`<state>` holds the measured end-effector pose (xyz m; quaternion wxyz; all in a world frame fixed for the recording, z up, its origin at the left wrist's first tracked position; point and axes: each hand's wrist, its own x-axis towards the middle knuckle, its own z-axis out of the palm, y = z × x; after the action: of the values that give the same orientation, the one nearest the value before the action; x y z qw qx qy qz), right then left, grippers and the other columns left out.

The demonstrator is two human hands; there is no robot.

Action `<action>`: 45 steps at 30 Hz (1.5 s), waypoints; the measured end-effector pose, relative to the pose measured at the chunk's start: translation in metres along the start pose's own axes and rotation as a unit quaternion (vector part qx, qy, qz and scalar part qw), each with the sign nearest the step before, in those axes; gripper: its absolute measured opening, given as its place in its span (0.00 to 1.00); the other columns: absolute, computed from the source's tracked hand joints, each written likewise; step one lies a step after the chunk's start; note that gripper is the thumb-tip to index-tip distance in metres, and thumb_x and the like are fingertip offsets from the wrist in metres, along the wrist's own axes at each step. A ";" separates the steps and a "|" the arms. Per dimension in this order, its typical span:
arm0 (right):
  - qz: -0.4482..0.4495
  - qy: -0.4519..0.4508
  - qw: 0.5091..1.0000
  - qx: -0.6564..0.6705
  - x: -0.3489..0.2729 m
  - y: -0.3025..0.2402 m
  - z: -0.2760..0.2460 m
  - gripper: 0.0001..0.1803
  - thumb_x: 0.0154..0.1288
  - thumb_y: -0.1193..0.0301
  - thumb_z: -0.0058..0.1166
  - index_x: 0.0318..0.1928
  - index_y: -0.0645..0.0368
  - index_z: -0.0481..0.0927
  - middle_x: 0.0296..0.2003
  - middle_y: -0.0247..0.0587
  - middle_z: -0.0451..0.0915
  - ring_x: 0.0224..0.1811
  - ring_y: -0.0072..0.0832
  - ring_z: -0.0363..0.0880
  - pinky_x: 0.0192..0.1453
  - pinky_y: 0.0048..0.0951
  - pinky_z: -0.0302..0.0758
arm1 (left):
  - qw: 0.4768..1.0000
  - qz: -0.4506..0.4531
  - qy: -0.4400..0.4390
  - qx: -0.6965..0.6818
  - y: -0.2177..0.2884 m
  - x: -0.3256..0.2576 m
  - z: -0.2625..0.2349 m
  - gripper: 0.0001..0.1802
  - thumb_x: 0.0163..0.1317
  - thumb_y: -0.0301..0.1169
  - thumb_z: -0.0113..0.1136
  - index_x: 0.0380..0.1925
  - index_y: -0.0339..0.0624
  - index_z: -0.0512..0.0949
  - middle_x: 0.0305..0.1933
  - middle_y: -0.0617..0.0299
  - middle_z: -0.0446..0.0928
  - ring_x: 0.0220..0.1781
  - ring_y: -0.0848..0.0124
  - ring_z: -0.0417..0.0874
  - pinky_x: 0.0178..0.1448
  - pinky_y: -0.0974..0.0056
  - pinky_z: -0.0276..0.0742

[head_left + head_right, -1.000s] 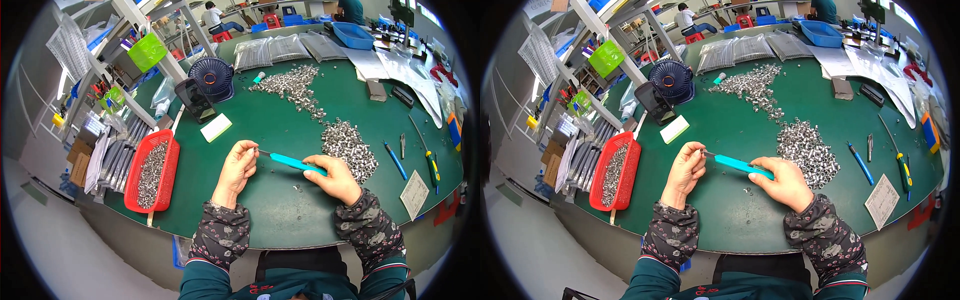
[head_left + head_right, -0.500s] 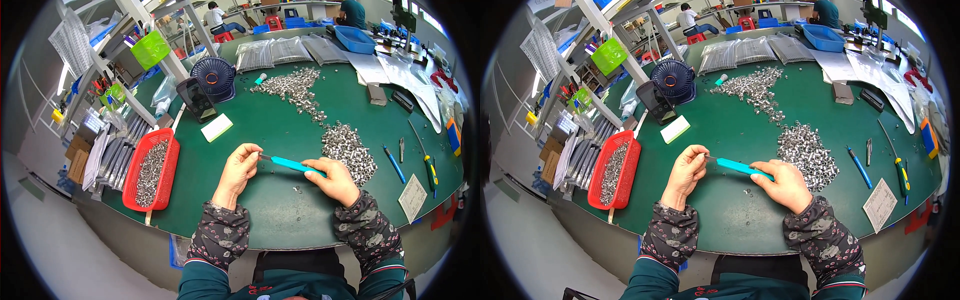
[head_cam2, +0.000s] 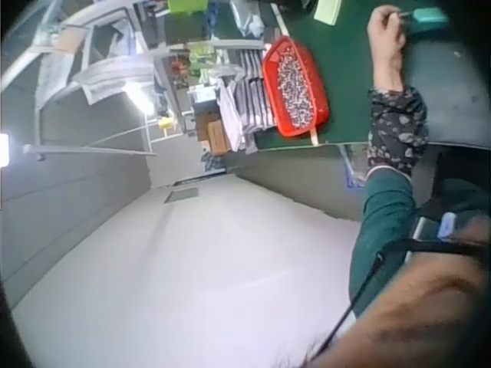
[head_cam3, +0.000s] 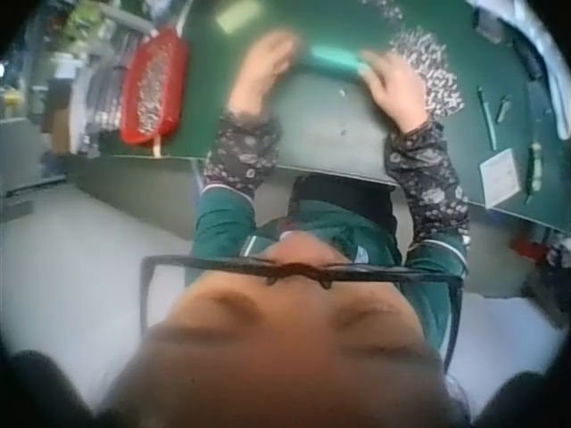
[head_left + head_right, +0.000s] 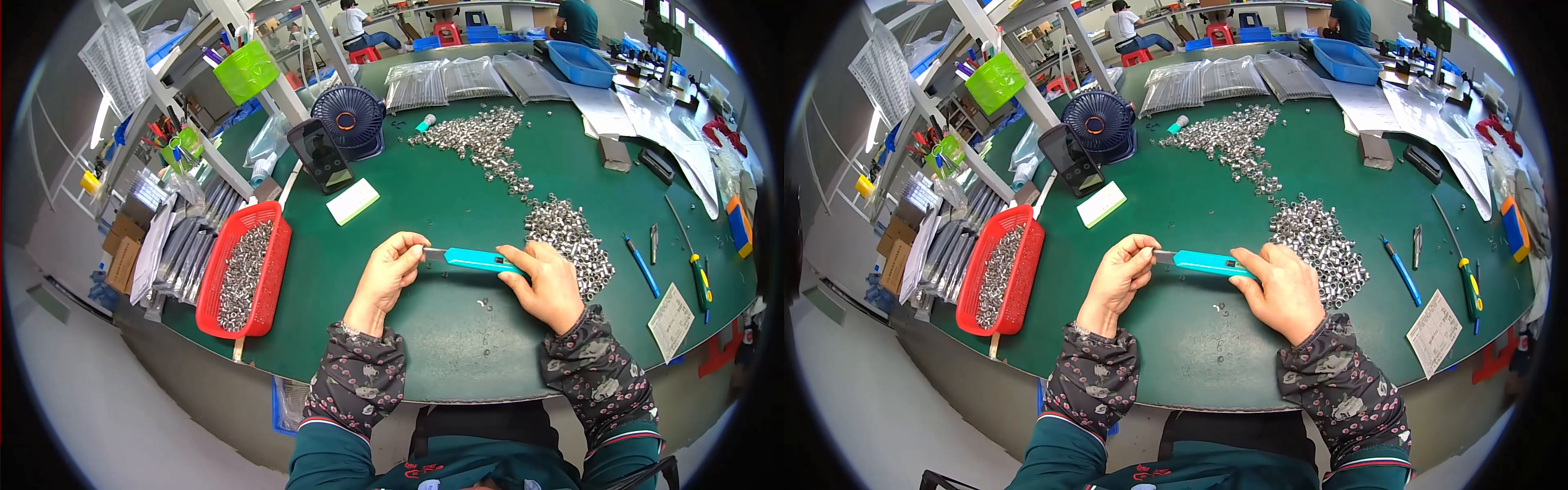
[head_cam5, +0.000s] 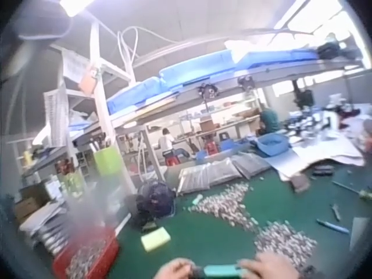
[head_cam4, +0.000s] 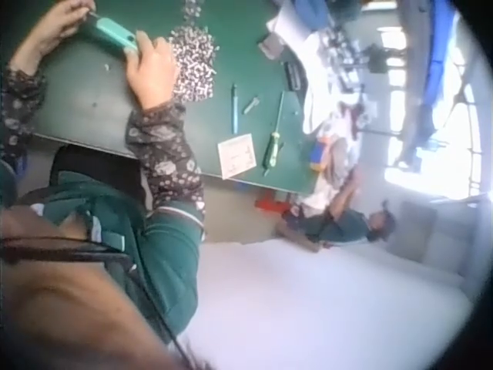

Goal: Using a utility knife to scrape and trim excess material from small metal or plastic components at a factory workstation.

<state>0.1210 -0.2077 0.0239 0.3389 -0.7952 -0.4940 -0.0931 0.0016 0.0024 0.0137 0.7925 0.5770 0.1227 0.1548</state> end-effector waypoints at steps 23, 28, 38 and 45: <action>-0.040 0.036 0.998 -0.038 0.002 0.000 -0.004 0.16 0.46 0.66 0.56 0.39 0.51 0.75 0.23 0.35 0.66 0.27 0.31 0.67 0.27 0.31 0.67 | 0.998 0.001 -0.019 -0.064 -0.002 0.002 0.001 0.06 0.58 0.25 0.48 0.35 0.36 0.69 0.27 0.65 0.68 0.15 0.87 0.55 0.15 0.82 0.49; 0.004 -0.008 1.000 0.027 0.002 0.003 -0.002 0.15 0.49 0.63 0.54 0.40 0.50 0.76 0.22 0.37 0.67 0.27 0.33 0.69 0.28 0.33 0.67 | 0.997 0.017 -0.013 -0.078 -0.002 0.002 0.002 0.06 0.58 0.25 0.48 0.35 0.36 0.70 0.27 0.64 0.68 0.14 0.87 0.54 0.14 0.82 0.49; 0.036 -0.021 0.998 0.045 0.002 0.000 -0.002 0.14 0.50 0.64 0.53 0.39 0.50 0.76 0.21 0.37 0.67 0.26 0.34 0.69 0.28 0.33 0.66 | 0.998 0.036 0.005 -0.060 -0.005 0.003 0.003 0.06 0.58 0.28 0.51 0.32 0.36 0.72 0.23 0.66 0.68 0.15 0.86 0.56 0.15 0.81 0.48; 0.000 0.029 1.000 0.009 0.001 -0.003 -0.001 0.14 0.48 0.66 0.55 0.38 0.51 0.76 0.21 0.36 0.66 0.26 0.33 0.69 0.27 0.33 0.67 | 0.997 0.036 0.021 -0.070 -0.007 0.003 0.004 0.07 0.58 0.29 0.51 0.32 0.36 0.72 0.22 0.67 0.67 0.15 0.85 0.57 0.15 0.81 0.50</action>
<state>0.1186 -0.2072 0.0267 0.3602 -0.7890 -0.4851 -0.1115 0.0065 -0.0025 0.0084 0.8220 0.5209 0.1072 0.2038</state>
